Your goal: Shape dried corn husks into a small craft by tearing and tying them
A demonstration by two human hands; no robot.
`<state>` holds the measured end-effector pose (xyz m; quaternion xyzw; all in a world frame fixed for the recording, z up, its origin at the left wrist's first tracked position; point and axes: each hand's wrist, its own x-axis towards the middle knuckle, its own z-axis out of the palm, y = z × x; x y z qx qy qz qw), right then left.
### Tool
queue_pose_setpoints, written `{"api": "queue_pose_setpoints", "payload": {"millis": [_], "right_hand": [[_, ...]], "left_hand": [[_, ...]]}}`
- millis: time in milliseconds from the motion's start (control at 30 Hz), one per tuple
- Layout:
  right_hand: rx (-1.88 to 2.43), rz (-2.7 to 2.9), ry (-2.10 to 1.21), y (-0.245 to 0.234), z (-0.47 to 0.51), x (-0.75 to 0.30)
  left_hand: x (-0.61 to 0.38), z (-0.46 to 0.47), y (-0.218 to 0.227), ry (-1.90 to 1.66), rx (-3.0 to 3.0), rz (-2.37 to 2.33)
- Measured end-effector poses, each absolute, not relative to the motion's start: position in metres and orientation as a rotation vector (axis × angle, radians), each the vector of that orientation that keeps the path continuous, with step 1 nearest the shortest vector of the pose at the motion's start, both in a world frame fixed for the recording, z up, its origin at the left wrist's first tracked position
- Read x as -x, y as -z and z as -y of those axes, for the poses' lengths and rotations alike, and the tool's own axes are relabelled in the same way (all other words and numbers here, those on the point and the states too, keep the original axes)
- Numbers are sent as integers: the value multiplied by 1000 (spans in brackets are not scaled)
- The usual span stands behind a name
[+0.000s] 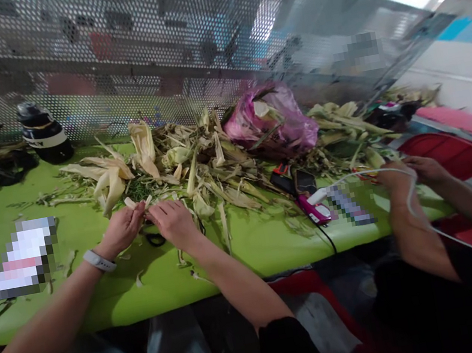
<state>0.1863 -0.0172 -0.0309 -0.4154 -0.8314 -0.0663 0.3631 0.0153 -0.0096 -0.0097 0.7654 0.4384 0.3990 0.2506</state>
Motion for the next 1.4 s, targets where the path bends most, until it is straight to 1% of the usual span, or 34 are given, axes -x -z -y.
{"api": "queue_pose_setpoints", "payload": {"millis": [100, 267, 367, 567, 800, 967, 1133, 1300, 1400], "right_hand": [[1052, 2117, 39, 28, 18, -186], [895, 1982, -379, 16, 22, -188], [861, 1942, -522, 12, 22, -191], [907, 1941, -465, 14, 20, -191], [914, 2017, -241, 16, 18, -194], [977, 2077, -365, 13, 18, -198], [1047, 2057, -274, 17, 19, -195], [1042, 1928, -370, 17, 17, -196], [1003, 1935, -371, 15, 15, -198]], "left_hand": [[-15, 9, 10, -1128, -2114, -1118], [-15, 11, 9, -1124, -2234, -1014], [-15, 13, 8, -1105, -2194, -1006], [-13, 19, 3, -976, -2060, -1028], [-15, 18, 0, -953, -2170, -993], [-12, 16, 0, -860, -2158, -965], [-8, 14, 0, -823, -2083, -976], [-5, 9, 0, -797, -2022, -840], [-4, 8, -1, -733, -2009, -870]]}}
